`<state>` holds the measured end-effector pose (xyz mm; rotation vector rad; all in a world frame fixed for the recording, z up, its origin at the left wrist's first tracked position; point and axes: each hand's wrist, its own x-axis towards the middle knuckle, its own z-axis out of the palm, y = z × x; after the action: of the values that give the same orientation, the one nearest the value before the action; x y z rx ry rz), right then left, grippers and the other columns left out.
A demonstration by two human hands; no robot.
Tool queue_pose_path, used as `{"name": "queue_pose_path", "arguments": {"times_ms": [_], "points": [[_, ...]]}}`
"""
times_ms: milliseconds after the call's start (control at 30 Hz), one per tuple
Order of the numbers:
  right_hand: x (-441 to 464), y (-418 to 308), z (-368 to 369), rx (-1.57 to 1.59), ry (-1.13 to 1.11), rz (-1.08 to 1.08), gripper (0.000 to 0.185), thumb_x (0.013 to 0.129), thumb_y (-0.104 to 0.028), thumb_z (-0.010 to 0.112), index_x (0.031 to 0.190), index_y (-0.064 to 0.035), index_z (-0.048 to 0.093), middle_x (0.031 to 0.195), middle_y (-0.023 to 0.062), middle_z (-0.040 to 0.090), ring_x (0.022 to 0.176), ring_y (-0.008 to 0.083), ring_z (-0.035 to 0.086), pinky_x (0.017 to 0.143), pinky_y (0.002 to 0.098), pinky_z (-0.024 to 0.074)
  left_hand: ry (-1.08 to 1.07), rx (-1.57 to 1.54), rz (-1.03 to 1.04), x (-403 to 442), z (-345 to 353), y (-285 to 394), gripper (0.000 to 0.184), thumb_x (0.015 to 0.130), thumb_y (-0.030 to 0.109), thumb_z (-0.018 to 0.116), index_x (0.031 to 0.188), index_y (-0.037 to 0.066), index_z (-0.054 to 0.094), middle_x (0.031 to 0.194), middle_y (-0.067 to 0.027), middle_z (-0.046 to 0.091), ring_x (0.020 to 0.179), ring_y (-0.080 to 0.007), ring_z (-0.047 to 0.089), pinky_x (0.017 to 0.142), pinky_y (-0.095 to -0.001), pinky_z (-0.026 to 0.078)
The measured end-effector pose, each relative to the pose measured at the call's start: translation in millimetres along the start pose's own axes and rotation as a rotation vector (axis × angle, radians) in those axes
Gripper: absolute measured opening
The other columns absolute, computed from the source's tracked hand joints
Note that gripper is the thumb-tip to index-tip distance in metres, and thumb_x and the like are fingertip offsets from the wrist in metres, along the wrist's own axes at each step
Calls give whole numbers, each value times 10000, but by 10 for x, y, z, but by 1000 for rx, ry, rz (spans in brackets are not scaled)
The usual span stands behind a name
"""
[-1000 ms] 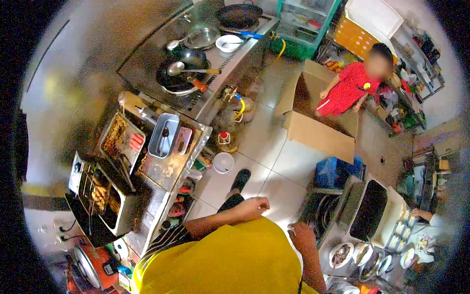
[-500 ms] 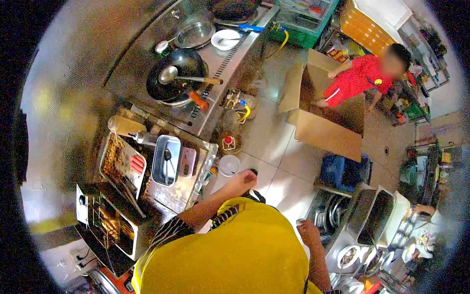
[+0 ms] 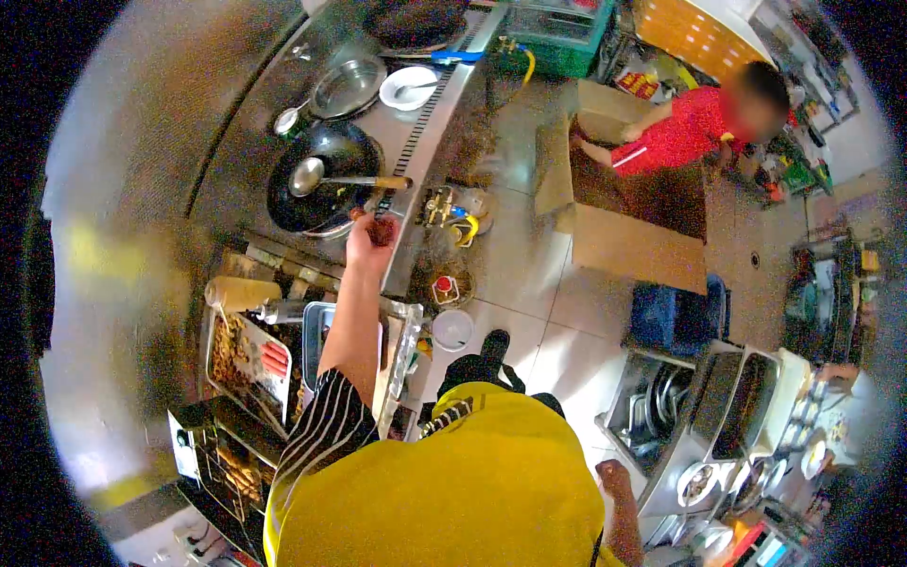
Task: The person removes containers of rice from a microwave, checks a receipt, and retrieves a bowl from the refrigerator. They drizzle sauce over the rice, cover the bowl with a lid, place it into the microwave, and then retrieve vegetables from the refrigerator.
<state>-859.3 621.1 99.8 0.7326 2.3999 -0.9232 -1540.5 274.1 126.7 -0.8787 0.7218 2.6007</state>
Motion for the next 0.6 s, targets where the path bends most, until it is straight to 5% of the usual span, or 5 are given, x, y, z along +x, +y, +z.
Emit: {"name": "queue_pose_path", "arguments": {"times_ms": [133,167,200,267,600], "points": [[280,-24,71,5,-56,91,187,845,-200,582,837,-15,609,702,82,630,677,202,612,641,337,486,53,163,-16,43,80,33,128,914,140,524,829,61,470,711,-75,524,608,-209,513,545,-329,473],[251,-61,123,305,94,36,302,892,-344,569,929,-51,630,863,121,668,817,249,639,731,340,504,125,167,6,20,117,10,134,904,133,551,811,70,479,675,-46,507,572,-178,494,525,-304,466],[301,-114,189,344,154,188,206,877,-199,550,910,-6,612,724,66,635,647,159,598,630,296,489,161,210,20,-6,160,5,132,900,125,559,809,69,483,670,-42,504,571,-170,492,520,-293,462],[346,-421,-7,391,65,294,322,845,-332,647,983,-42,627,889,142,672,843,262,653,752,364,509,230,294,50,-50,237,8,129,893,110,575,804,69,491,661,-35,499,570,-155,489,508,-272,454],[217,227,423,430,3,365,260,832,-274,678,980,-70,614,882,119,673,820,257,654,751,351,516,176,347,108,-290,329,125,115,886,76,560,790,81,497,613,11,483,507,-103,463,434,-214,419]]}}
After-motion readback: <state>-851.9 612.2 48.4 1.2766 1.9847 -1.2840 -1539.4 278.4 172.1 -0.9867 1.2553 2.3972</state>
